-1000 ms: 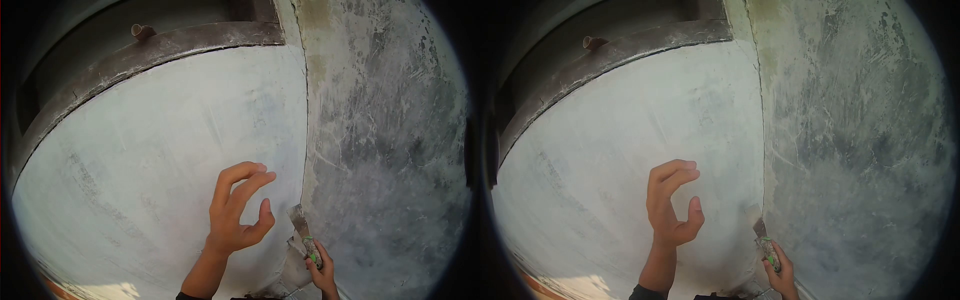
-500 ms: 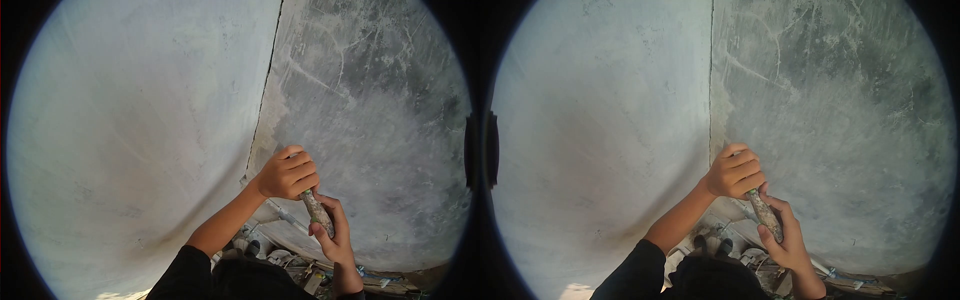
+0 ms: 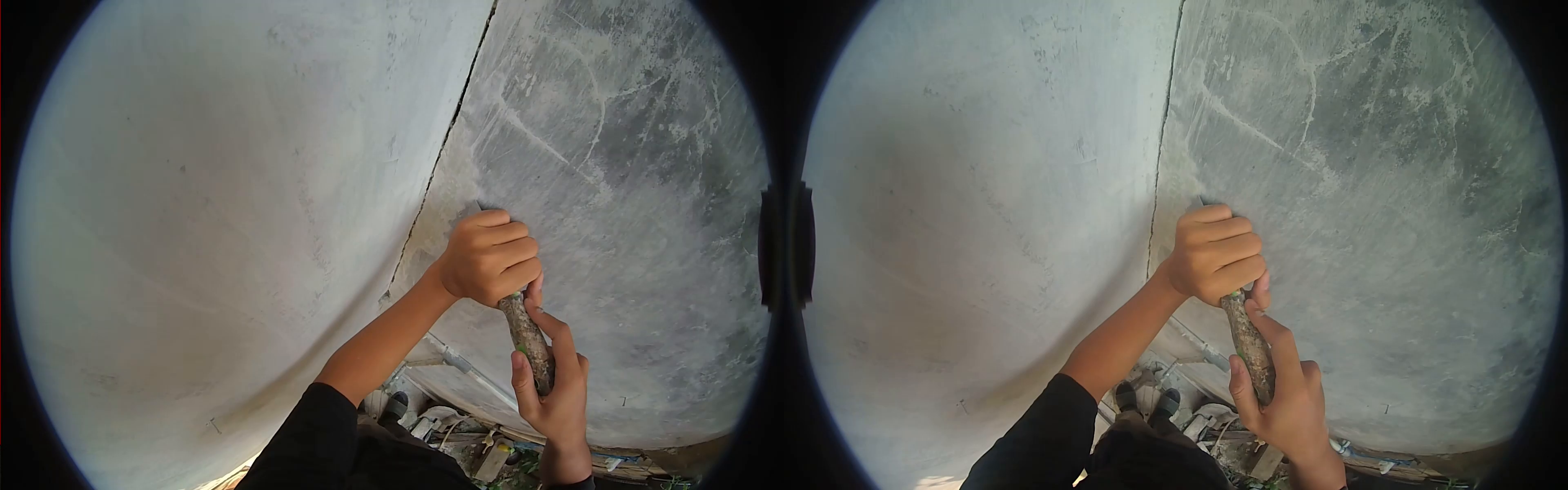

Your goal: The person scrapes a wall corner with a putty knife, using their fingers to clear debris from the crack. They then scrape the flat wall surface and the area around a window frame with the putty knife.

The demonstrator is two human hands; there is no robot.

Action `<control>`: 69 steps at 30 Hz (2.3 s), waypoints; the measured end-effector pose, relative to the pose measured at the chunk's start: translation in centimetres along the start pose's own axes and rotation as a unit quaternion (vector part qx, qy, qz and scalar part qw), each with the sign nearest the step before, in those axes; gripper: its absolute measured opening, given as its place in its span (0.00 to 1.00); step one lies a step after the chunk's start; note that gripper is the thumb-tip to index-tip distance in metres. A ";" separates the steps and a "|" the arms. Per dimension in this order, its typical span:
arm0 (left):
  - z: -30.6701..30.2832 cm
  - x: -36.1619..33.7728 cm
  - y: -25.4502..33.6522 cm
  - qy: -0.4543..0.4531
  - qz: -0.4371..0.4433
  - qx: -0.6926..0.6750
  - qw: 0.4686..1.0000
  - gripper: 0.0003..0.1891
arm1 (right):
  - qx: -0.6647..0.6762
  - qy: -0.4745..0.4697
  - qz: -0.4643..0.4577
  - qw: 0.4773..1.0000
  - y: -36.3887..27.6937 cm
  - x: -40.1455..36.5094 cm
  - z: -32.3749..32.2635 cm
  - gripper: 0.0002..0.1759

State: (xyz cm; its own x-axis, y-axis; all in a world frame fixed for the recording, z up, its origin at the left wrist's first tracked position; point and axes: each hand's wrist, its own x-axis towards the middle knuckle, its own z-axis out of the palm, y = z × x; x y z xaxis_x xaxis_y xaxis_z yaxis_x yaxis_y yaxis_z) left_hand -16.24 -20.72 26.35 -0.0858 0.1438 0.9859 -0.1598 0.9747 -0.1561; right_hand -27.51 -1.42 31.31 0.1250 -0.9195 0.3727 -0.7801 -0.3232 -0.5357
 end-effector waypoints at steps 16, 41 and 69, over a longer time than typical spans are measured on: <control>-0.6 0.4 -1.3 0.008 0.019 -0.015 1.000 0.14 | 0.002 -0.032 0.082 0.996 -2.6 1.0 0.4 0.27; -0.2 1.2 -0.3 0.004 -0.006 -0.043 0.999 0.15 | 0.033 -0.003 0.060 0.998 -3.1 0.4 -0.4 0.28; -0.1 1.4 -0.4 0.012 0.004 -0.061 0.998 0.17 | -0.004 0.008 0.025 1.000 -3.7 0.2 -0.3 0.27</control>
State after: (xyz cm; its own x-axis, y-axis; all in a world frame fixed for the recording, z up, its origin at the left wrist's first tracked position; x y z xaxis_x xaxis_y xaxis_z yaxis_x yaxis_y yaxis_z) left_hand -16.20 -20.87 27.75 -0.0621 0.1542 0.9861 -0.0385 0.9869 -0.1567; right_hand -24.79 -0.36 33.65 0.0766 -0.9309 0.3572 -0.7901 -0.2752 -0.5477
